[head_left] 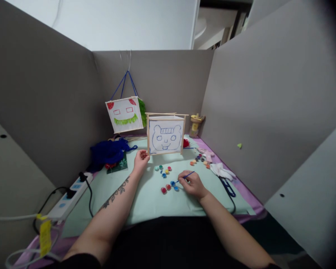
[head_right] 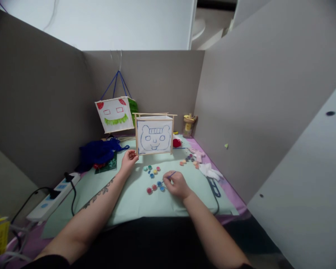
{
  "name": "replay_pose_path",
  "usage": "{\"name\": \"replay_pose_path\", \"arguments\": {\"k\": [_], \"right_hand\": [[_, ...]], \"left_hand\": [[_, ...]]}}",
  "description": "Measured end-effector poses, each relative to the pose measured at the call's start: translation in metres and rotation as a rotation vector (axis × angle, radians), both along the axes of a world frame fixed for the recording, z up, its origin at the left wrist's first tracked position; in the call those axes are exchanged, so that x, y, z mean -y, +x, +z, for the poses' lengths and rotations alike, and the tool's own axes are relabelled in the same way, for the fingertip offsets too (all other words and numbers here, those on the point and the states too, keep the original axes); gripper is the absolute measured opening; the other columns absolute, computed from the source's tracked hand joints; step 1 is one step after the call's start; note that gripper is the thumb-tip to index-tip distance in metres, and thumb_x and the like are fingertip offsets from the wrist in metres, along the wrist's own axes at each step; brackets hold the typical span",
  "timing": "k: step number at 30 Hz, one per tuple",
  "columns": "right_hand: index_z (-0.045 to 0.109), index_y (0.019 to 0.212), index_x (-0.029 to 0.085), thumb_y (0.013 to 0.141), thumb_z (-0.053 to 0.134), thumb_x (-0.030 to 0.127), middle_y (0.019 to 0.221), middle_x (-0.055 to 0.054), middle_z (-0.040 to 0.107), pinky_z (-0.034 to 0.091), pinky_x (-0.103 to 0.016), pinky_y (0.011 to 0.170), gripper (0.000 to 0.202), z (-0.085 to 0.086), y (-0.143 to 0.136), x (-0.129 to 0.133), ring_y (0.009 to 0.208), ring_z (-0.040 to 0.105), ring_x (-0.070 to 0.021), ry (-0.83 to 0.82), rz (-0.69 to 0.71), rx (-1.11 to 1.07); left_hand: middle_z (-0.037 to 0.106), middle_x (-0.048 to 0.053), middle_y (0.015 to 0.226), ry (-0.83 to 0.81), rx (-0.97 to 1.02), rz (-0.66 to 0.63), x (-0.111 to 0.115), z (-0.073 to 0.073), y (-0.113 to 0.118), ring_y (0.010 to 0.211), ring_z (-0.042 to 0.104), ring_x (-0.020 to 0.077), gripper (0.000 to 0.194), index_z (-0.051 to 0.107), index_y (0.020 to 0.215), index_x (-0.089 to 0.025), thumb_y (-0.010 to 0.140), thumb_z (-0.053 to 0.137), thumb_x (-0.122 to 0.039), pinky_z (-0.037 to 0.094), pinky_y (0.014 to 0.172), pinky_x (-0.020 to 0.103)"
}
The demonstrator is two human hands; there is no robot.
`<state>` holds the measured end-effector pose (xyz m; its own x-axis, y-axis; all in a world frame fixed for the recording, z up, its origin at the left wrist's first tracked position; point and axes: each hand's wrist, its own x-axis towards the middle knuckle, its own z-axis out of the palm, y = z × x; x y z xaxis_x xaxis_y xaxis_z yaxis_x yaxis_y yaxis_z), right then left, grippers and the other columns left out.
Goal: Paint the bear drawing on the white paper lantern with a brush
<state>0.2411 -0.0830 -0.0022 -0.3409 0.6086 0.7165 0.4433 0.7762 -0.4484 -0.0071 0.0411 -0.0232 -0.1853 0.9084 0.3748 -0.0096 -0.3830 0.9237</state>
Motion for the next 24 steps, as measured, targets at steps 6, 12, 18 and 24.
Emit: {"name": "replay_pose_path", "arguments": {"k": [6,12,18,24], "right_hand": [[0.059,0.072,0.019,0.081,0.047,0.019,0.064,-0.003,0.062,0.045,-0.027,0.061,0.015,0.0004,-0.0006,0.0004,0.058,0.055,-0.0141,0.000,0.020,0.030],[0.059,0.072,0.019,0.080,0.049,0.017,0.064,-0.003,0.062,0.045,-0.028,0.061,0.014,-0.0006,-0.0014,-0.0007,0.059,0.055,-0.0141,0.031,0.034,0.017],[0.059,0.071,0.018,0.080,0.049,0.017,0.064,-0.003,0.062,0.045,-0.027,0.060,0.013,0.0003,-0.0017,-0.0003,0.059,0.055,-0.0136,-0.019,0.057,0.000],[0.060,0.072,0.018,0.080,0.049,0.018,0.065,-0.004,0.063,0.046,-0.026,0.061,0.014,0.0015,-0.0016,-0.0003,0.060,0.057,-0.0136,-0.036,0.053,-0.009]], "left_hand": [[0.056,0.002,0.080,0.000,0.001,0.008,0.0014,0.0011,0.0010,0.074,0.056,0.0139,0.034,0.049,0.091,-0.016,0.060,0.063,-0.017,0.046,0.066,0.026],[0.056,0.001,0.078,-0.002,0.005,0.005,0.0012,0.0013,0.0014,0.072,0.056,0.0134,0.034,0.049,0.090,-0.016,0.060,0.063,-0.016,0.045,0.066,0.026],[0.056,0.002,0.080,-0.006,-0.001,-0.001,0.0025,0.0014,0.0010,0.072,0.056,0.0133,0.036,0.048,0.092,-0.016,0.060,0.064,-0.017,0.046,0.067,0.026],[0.056,0.002,0.080,0.006,-0.014,0.006,0.0018,0.0000,0.0008,0.072,0.056,0.0135,0.035,0.049,0.092,-0.016,0.061,0.063,-0.017,0.047,0.066,0.027]]}}
